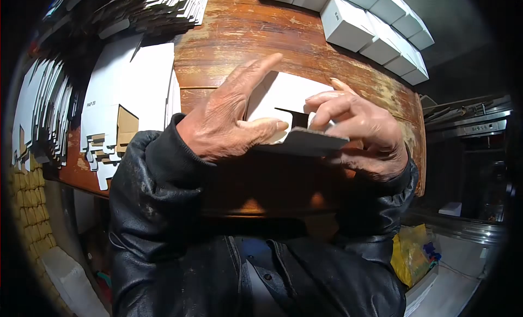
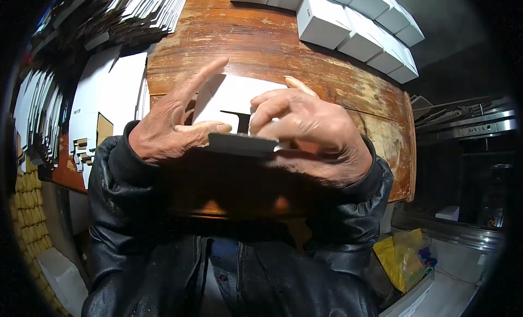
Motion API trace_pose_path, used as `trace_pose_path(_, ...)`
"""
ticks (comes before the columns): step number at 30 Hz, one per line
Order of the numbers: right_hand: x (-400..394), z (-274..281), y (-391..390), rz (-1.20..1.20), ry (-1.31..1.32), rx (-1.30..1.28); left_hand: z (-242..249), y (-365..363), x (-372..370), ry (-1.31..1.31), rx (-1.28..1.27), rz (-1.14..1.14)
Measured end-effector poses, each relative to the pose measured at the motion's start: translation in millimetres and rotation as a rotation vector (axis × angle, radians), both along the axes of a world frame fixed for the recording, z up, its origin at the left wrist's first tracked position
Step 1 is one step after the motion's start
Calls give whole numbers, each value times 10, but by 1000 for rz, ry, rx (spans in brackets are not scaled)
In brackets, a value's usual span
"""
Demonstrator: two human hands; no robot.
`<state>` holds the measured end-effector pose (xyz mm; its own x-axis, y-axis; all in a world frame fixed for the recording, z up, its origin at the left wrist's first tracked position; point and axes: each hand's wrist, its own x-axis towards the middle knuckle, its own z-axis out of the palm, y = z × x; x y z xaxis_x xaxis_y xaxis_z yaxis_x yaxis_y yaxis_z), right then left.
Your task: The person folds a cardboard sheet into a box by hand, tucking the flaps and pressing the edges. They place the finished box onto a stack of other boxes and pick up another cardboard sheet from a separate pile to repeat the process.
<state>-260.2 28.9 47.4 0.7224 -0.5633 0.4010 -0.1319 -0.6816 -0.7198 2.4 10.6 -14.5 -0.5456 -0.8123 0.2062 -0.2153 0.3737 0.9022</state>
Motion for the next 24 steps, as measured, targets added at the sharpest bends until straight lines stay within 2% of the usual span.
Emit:
trace_pose_path(2,15,-47,61,-99,-39,49,51,15,21,-36,12,-3)
trace_pose_path(4,164,-78,134,-248,-153,-11,78,23,13,-79,-8,21)
trace_pose_path(8,214,-85,115,-340,-31,-352,109,59,-17,-150,-63,115)
trace_pose_path(13,212,-205,-6,-435,138,-591,117,71,-21,-102,-48,111)
trace_pose_path(15,187,-250,-27,-391,149,-533,108,52,-32,-106,-26,112)
trace_pose_path(18,153,-229,-21,-348,210,-481,54,39,-50,-57,-137,122)
trace_pose_path(21,156,-149,-11,-307,276,-461,-47,-21,-11,-220,-773,52)
trace_pose_path(24,190,-148,12,-308,303,-474,-79,-35,-57,-226,-841,104)
